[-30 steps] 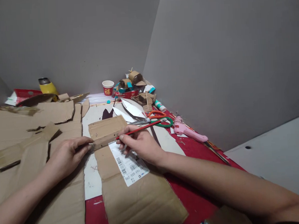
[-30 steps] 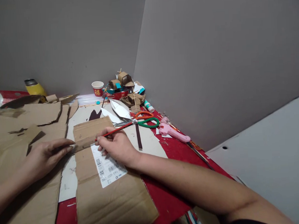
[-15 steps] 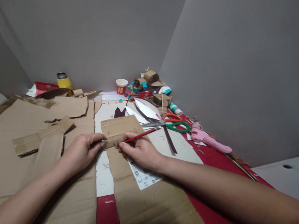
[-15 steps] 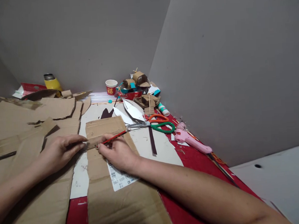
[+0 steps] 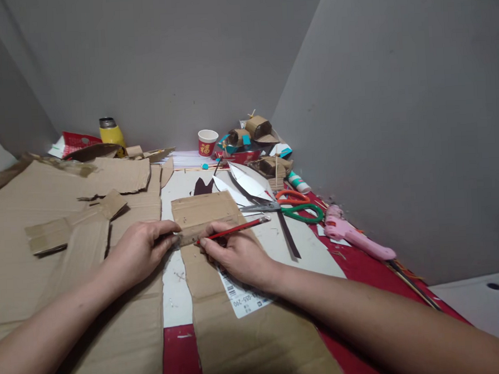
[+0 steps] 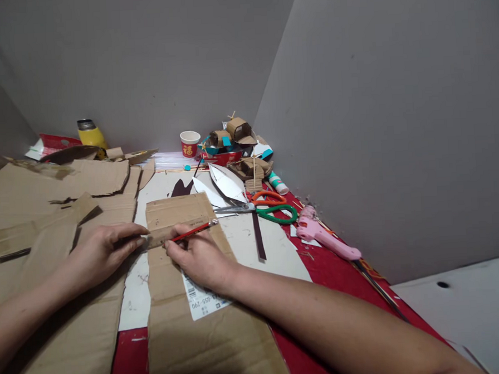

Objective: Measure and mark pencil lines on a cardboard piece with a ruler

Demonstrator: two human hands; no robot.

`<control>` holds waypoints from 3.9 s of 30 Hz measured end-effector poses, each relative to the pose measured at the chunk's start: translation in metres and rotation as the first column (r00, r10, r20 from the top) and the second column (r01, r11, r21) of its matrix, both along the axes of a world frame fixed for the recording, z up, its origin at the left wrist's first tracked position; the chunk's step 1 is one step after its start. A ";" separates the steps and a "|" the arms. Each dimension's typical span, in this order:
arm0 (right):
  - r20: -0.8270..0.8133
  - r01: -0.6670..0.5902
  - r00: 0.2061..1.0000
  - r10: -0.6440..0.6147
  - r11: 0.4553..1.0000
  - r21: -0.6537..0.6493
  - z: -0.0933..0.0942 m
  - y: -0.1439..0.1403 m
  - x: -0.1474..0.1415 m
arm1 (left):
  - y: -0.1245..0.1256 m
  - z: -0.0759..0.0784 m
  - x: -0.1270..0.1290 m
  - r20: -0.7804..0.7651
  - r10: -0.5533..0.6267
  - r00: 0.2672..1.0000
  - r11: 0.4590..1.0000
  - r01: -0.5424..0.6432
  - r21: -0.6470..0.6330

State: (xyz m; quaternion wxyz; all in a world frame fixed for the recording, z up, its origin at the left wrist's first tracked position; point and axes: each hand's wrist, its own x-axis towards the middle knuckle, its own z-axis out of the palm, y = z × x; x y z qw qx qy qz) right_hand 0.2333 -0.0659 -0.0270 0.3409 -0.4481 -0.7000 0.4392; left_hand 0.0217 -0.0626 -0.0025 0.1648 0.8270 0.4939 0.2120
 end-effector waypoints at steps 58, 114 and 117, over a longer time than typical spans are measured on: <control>-0.082 0.001 0.997 -0.010 0.994 -0.112 0.001 -0.001 -0.001 | 0.001 -0.006 -0.003 -0.022 -0.022 1.000 0.998 0.023 0.055; -0.226 0.312 0.912 -0.341 0.937 -0.155 0.005 0.004 0.064 | 0.001 0.001 -0.006 0.158 0.098 0.983 0.994 -0.089 -0.057; -0.205 0.316 0.916 -0.344 0.936 -0.156 0.005 0.005 0.064 | 0.001 0.001 -0.006 0.130 0.101 0.986 0.994 -0.094 -0.059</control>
